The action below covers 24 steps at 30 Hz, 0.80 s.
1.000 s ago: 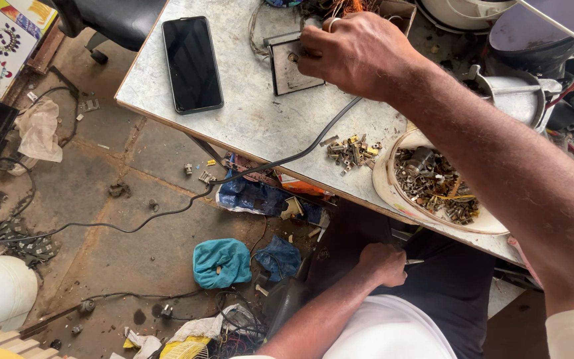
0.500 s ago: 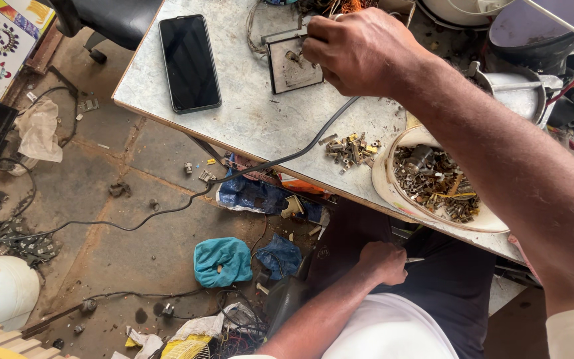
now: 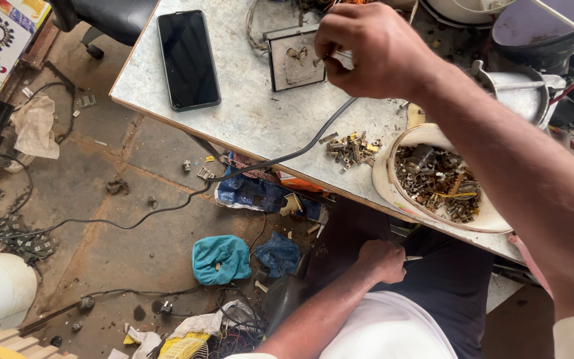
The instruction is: The person sorts small metal parts and debris from a white bowl into a small cardboard box on a cluttered workbench. They use their hands to pick up and transfer the items, occasionally using pliers to handle specific pieces.
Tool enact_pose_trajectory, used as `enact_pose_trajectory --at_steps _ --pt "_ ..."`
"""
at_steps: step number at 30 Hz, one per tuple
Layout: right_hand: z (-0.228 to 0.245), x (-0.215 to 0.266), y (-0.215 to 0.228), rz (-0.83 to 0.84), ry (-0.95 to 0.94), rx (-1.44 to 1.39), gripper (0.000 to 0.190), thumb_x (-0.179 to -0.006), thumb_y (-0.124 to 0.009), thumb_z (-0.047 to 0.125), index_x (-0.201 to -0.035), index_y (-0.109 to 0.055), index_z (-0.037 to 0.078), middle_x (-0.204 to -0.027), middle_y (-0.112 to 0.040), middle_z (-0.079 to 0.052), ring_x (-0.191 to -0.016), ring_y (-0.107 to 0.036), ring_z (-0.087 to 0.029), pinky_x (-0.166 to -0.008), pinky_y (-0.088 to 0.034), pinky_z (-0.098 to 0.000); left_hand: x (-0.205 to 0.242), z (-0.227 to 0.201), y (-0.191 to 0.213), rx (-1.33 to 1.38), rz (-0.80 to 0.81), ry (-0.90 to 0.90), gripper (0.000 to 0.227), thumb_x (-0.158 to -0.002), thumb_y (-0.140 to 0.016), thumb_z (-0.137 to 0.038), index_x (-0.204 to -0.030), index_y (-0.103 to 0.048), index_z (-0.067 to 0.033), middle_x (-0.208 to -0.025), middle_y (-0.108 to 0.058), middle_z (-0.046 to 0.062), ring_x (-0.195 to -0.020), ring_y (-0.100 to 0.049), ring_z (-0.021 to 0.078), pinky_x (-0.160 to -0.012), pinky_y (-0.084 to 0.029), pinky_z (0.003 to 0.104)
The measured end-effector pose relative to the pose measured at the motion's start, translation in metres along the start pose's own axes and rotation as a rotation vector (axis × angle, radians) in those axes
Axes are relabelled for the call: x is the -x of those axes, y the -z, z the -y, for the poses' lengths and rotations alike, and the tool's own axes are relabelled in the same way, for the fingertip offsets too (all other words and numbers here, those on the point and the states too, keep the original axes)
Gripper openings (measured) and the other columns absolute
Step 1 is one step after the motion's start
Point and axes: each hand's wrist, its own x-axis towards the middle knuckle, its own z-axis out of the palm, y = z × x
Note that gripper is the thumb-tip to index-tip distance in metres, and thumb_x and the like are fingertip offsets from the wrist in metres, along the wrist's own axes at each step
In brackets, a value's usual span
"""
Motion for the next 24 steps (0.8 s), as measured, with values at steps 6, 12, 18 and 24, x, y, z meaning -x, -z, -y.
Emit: enact_pose_trajectory --at_steps 6,12,18,24 --pt "0.033 0.035 0.062 -0.023 -0.049 -0.297 0.019 -0.097 -0.071 0.005 -0.115 -0.065 -0.001 -0.097 -0.071 -0.008 -0.091 -0.075 -0.020 -0.082 -0.064 -0.0350 -0.001 -0.002 0.001 0.018 -0.007 -0.023 0.030 -0.085 -0.068 -0.028 -0.102 -0.077 -0.0056 -0.103 -0.077 0.016 -0.095 -0.076 0.0335 -0.080 -0.061 0.047" --pt "0.103 0.123 0.131 -0.021 -0.355 -0.401 0.013 -0.087 -0.070 -0.002 -0.098 -0.068 0.004 -0.091 -0.075 -0.006 -0.083 -0.076 -0.016 -0.074 -0.060 -0.0307 -0.004 -0.006 -0.005 0.083 -0.019 -0.073 0.033 -0.086 -0.070 -0.034 -0.103 -0.074 -0.0065 -0.102 -0.076 0.018 -0.096 -0.074 0.0370 -0.083 -0.059 0.050" --pt "0.193 0.259 0.120 -0.334 -0.785 -0.895 0.019 -0.089 -0.075 0.004 -0.106 -0.073 -0.004 -0.091 -0.081 -0.011 -0.075 -0.080 -0.017 -0.063 -0.062 -0.0274 -0.014 -0.017 -0.007 0.146 0.107 -0.039 0.039 -0.089 -0.070 -0.042 -0.105 -0.070 -0.0066 -0.096 -0.075 0.018 -0.091 -0.074 0.0353 -0.083 -0.059 0.049" --pt "0.234 0.348 0.046 -0.943 -1.084 -1.569 0.018 -0.098 -0.072 0.008 -0.104 -0.070 -0.009 -0.095 -0.073 -0.018 -0.083 -0.072 -0.026 -0.074 -0.061 -0.0412 -0.016 -0.025 -0.006 0.039 0.053 -0.054 0.037 -0.088 -0.071 -0.041 -0.102 -0.067 -0.0071 -0.092 -0.074 0.018 -0.091 -0.072 0.0377 -0.084 -0.057 0.052"
